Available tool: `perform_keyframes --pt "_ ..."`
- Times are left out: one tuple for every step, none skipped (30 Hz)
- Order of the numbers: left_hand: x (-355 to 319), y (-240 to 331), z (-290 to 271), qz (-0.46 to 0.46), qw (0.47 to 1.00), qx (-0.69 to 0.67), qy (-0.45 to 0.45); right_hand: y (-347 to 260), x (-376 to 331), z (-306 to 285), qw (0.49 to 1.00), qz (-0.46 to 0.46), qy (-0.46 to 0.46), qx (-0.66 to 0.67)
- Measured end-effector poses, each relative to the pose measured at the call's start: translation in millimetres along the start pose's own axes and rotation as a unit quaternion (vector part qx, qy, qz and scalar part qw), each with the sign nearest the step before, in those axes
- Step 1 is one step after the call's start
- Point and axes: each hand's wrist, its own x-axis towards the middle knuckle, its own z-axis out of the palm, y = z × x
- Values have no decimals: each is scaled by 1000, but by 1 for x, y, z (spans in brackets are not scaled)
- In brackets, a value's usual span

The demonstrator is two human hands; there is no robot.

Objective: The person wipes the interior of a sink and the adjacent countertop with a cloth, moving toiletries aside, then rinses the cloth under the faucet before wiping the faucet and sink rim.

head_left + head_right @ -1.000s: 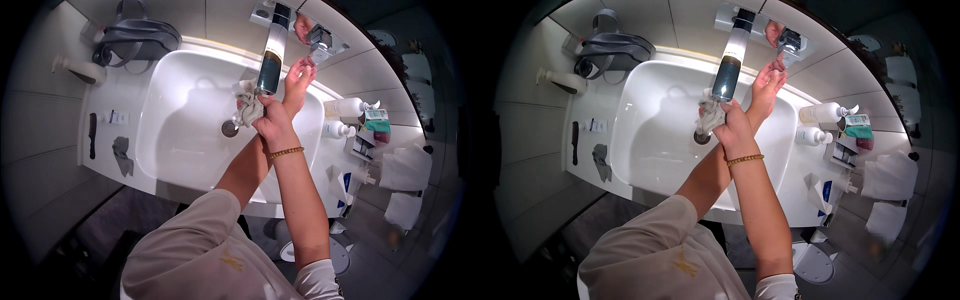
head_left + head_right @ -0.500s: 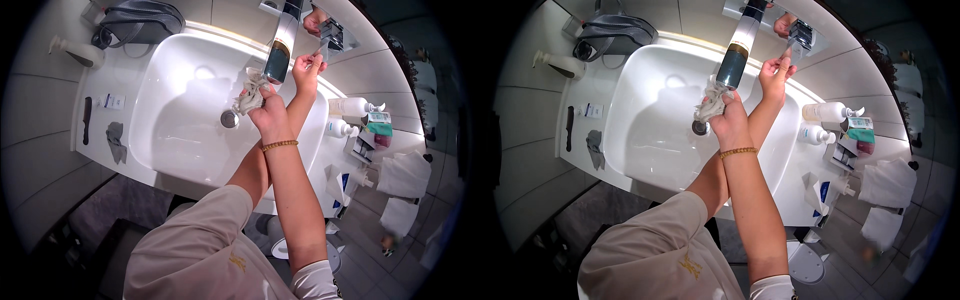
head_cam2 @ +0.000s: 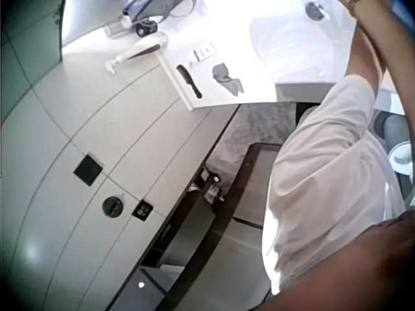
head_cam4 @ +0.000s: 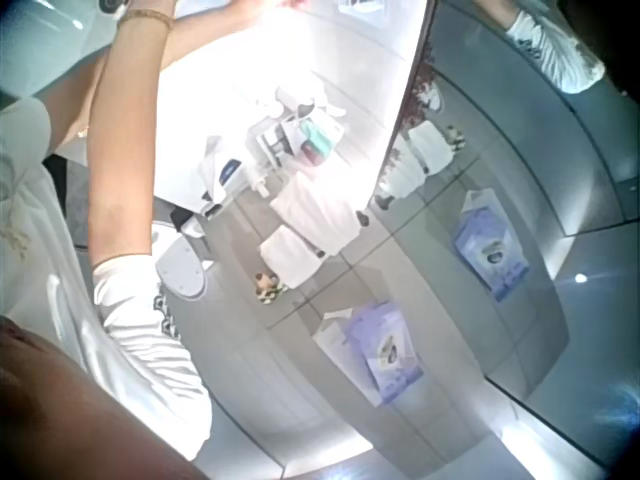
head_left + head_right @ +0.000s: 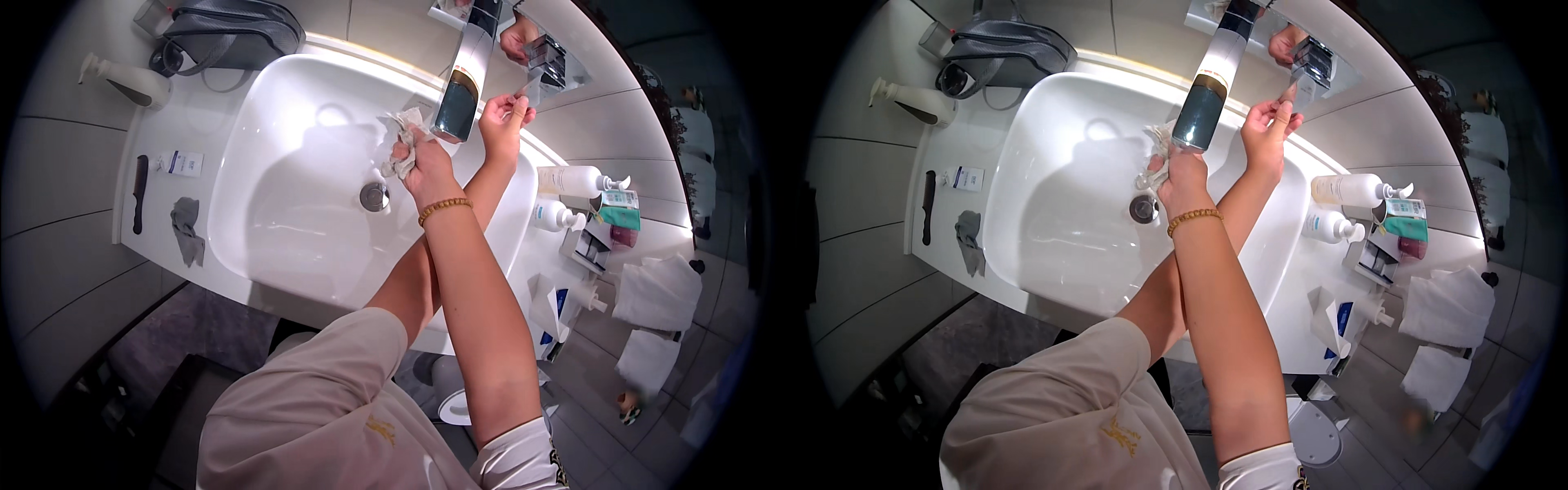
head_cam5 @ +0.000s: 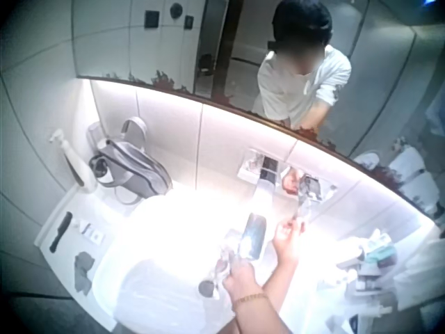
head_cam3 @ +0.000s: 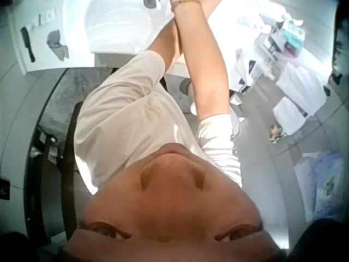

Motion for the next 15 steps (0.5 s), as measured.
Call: perform_keyframes --pt "-1 0 0 -3 1000 -2 1 0 4 -1 1000 0 -1 -1" --pt "-2 0 0 -2 1000 -3 0 -1 7 -2 999 23 27 -37" --pt "-4 -1 1 -5 1000 -1 2 -2 11 -3 995 47 55 -73" --pt "-4 0 -1 -6 1000 3 6 -3 8 0 995 48 53 -76" --pt "-2 2 -3 -1 1000 4 3 -4 3 2 993 34 74 -81" --pt "0 3 -6 3 1000 3 4 -5 0 5 991 21 95 -87" --pt "1 4 -10 9 1000 4 5 -1 4 3 993 17 75 -86" --pt "-2 2 -5 9 1000 0 1 -3 11 -6 993 11 78 -88" --pt "-4 -1 0 7 1000 -5 -1 -5 19 -13 995 14 76 -58" --pt "-4 -1 1 6 1000 -4 1 -4 24 -16 997 20 70 -28" --pt "-4 -1 2 5 1000 -2 3 -3 28 -20 997 20 70 -30" --pt "-5 -2 3 6 1000 -3 4 -2 31 -24 998 13 49 -37" --pt "-3 -1 2 11 1000 -6 2 0 29 -21 999 8 26 -43" --pt "-2 1 1 15 1000 -8 1 1 27 -17 999 10 24 -45" --pt "-1 2 -1 18 1000 -7 2 3 25 -13 999 6 15 -46"
